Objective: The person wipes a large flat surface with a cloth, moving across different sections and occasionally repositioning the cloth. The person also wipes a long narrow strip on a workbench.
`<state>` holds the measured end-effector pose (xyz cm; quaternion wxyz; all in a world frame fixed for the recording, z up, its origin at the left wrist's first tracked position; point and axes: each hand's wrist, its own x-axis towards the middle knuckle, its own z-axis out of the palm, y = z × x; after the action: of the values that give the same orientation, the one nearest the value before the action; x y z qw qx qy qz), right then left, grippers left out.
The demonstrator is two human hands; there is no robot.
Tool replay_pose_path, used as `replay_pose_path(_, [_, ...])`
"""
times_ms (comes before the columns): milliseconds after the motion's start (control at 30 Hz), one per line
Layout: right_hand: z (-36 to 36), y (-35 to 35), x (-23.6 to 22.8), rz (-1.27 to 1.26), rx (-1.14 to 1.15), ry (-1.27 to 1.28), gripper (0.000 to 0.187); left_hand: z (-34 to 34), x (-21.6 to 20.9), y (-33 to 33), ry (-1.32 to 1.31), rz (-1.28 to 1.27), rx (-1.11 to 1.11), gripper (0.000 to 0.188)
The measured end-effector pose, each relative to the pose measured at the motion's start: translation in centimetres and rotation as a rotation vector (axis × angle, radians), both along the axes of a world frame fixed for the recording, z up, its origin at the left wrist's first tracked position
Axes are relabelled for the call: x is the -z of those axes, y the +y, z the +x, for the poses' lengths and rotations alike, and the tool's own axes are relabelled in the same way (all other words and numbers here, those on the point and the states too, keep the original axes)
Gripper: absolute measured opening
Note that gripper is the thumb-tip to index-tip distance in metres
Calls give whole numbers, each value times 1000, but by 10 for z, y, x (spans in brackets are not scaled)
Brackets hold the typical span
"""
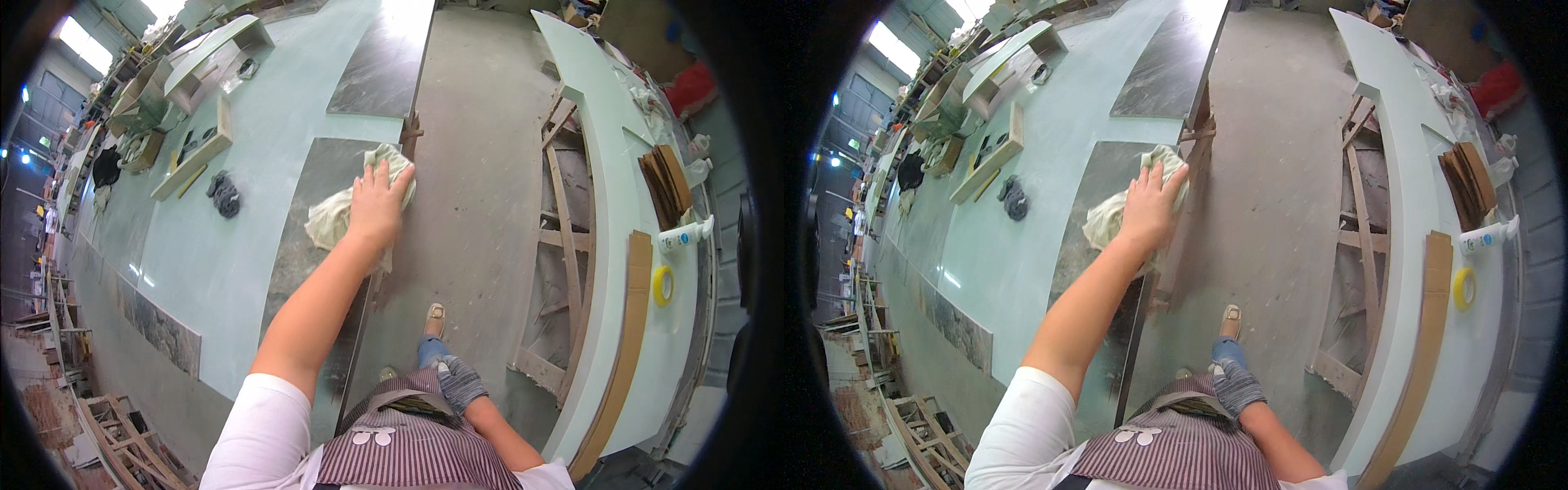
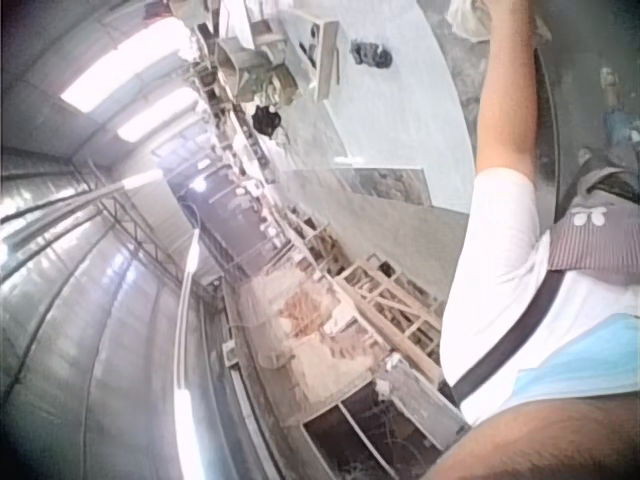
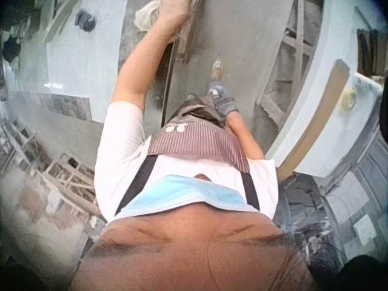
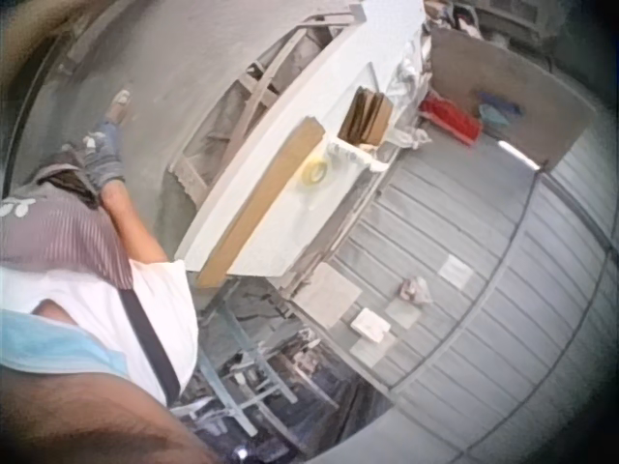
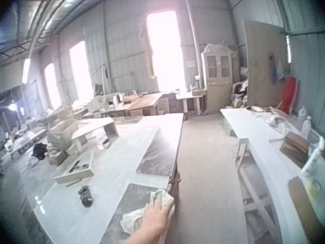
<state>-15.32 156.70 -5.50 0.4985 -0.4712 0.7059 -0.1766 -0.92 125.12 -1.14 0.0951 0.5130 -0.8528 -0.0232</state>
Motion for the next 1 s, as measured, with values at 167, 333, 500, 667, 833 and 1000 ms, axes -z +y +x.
replay_pose_path(167, [-14, -7, 16, 39, -29, 112, 31, -34, -5, -45, -401, 42, 289, 55])
replay_pose_path(333, [-7, -14, 8, 49, -23, 76, 30, -6, 5, 13, -400, 9, 380, 43])
replay_pose_path(500, [9, -17, -16, -23, -95, 6, 30, 48, 0, 127, -268, 52, 456, 52])
replay_pose_path(667, [28, 4, -3, -215, -138, -5, 18, 101, -12, 241, -181, 176, 475, 53])
replay_pose_path(833, [50, 25, 18, -353, -136, -2, 13, 145, -23, 330, -70, 318, 487, 51])
replay_pose_path(1000, [72, 44, 16, -267, -139, -50, 14, 197, -45, 382, 54, 647, 482, 61])
